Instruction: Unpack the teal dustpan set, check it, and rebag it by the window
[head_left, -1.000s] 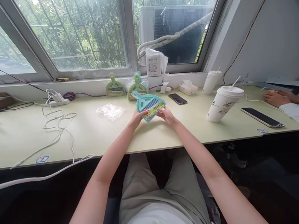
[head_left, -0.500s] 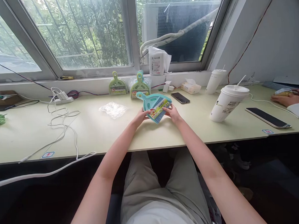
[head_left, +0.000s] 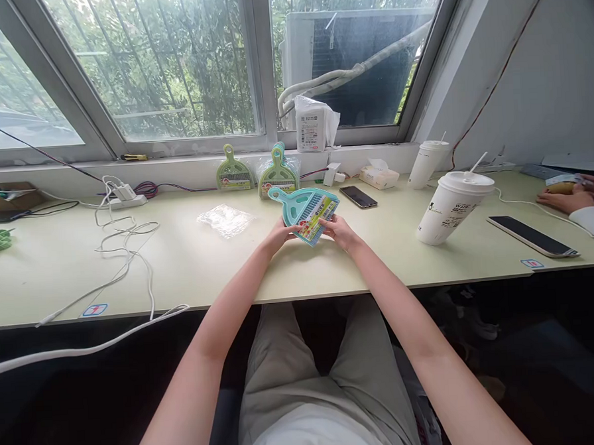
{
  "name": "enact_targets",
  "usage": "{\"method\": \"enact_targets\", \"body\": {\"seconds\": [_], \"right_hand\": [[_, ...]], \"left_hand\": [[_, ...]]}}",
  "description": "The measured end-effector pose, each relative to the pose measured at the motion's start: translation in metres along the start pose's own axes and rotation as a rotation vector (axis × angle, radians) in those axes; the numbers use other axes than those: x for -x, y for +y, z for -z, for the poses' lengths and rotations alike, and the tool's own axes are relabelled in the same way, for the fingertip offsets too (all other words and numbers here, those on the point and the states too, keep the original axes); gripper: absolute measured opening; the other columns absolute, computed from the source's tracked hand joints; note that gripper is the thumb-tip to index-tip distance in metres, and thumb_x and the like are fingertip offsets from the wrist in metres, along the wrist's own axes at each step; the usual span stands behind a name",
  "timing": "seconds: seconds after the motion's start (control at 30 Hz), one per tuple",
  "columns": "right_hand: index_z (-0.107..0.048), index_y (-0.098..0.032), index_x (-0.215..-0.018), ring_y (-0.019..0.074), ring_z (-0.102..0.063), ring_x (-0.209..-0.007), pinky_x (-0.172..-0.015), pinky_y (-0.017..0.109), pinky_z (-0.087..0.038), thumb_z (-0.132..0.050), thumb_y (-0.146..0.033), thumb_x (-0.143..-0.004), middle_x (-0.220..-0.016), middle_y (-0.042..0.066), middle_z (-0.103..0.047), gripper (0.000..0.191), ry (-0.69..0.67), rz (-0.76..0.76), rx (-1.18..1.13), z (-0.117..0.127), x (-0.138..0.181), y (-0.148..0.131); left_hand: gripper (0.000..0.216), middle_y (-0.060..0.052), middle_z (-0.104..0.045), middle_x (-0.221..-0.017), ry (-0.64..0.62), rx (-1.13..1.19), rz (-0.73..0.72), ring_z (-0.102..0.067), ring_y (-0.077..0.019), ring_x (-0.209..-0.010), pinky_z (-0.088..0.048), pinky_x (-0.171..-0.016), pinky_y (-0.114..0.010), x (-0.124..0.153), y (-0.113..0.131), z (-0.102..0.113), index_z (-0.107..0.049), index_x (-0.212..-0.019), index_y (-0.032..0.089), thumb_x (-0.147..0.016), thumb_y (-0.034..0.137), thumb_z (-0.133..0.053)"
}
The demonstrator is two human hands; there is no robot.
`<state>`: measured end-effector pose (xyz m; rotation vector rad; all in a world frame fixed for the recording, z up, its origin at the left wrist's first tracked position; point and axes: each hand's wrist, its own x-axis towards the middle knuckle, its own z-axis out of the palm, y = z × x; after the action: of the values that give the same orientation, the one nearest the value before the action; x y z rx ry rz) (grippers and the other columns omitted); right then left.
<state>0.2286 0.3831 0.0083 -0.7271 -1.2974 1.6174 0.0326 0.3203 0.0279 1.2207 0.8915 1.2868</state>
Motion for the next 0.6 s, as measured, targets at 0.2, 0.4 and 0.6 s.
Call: {"method": "enact_targets", "body": {"seconds": [0.2, 0.4, 0.6], "right_hand": [[-0.064, -0.015, -0.095, 0.0185, -0.069, -0.088, -0.086, 0.036, -0.057, -0.072, -0.019, -0.076, -0.104, 0.007, -0.071, 0.020, 0.081, -0.021, -0.022, 0.001, -0.002, 0.000], [-0.065, -0.014, -0.092, 0.0186, -0.070, -0.084, -0.082, 0.035, -0.059, -0.069, -0.016, -0.079, -0.098, 0.008, -0.072, 0.014, 0.061, -0.029, -0.055, -0.001, 0.000, -0.003], [-0.065, -0.012, -0.090, 0.0194, -0.071, -0.080, -0.080, 0.038, -0.060, -0.067, -0.012, -0.079, -0.093, 0.009, -0.073, 0.011, 0.117, -0.020, -0.060, 0.001, 0.002, -0.008]], "left_hand": [[0.070, -0.012, -0.064, -0.118, -0.059, -0.092, -0.007, -0.061, -0.0298, -0.109, -0.051, -0.092, -0.047, 0.001, 0.001, -0.001, -0.053, -0.124, 0.022, -0.060, 0.024, -0.080], [0.066, -0.013, -0.063, -0.120, -0.042, -0.103, -0.031, -0.062, -0.0278, -0.106, -0.052, -0.090, -0.046, -0.003, -0.006, 0.003, -0.052, -0.122, 0.020, -0.062, 0.027, -0.079], [0.041, -0.013, -0.063, -0.120, 0.119, -0.527, -0.052, -0.056, -0.0277, -0.116, -0.042, -0.102, -0.047, -0.014, 0.001, 0.018, -0.061, -0.116, 0.016, -0.089, 0.045, -0.050]]}}
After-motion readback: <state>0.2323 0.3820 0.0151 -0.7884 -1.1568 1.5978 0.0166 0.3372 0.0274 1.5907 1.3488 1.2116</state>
